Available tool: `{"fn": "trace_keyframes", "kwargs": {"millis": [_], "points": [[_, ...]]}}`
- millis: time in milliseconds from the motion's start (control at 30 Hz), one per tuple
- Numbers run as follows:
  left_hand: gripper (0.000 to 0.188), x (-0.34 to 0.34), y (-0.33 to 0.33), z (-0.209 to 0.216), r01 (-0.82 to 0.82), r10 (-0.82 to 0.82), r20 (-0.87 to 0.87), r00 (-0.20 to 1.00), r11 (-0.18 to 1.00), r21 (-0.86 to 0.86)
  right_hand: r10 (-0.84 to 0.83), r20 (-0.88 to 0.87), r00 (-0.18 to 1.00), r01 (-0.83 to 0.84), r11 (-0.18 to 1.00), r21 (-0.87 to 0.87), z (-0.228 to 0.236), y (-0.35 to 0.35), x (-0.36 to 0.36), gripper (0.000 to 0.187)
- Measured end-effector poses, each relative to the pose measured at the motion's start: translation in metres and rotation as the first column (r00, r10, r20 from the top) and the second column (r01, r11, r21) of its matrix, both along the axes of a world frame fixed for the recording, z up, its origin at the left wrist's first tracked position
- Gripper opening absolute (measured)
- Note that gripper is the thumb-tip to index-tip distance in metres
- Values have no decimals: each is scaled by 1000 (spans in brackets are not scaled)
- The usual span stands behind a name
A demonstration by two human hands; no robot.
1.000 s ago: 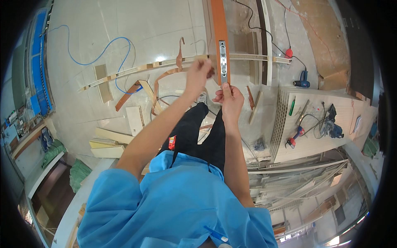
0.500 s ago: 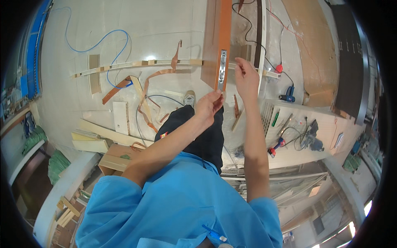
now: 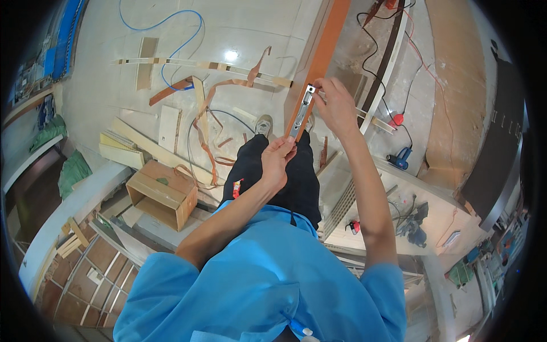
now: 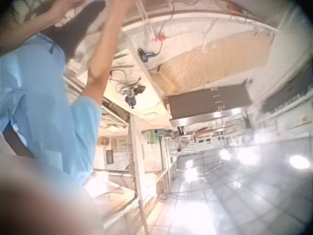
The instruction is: The person trims excess wood veneer from the edges of a wooden door using a utility knife. They then position a metal door handle on the door to check fit and alignment.
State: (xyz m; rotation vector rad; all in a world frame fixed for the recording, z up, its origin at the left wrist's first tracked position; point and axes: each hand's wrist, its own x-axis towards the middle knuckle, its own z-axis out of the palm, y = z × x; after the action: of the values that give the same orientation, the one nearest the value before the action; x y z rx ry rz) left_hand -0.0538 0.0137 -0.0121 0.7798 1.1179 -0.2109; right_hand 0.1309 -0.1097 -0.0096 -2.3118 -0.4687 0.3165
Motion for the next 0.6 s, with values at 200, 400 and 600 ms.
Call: {"fn": "trace_keyframes", "kwargs": {"millis": [200, 400, 600], "points": [[16, -6, -1, -5, -21, 17, 81, 997, 999, 47, 64, -72, 995, -63, 998, 14, 3, -1, 7, 20], [17, -6, 0, -4, -18, 14, 101, 995, 999, 36, 60, -136, 989, -57, 998, 28, 5, 1, 12, 19], [17, -8, 3, -5, -24, 26, 115, 993, 1000, -20, 21, -308, 951, 17, 993, 119, 3, -7, 19, 18]]}}
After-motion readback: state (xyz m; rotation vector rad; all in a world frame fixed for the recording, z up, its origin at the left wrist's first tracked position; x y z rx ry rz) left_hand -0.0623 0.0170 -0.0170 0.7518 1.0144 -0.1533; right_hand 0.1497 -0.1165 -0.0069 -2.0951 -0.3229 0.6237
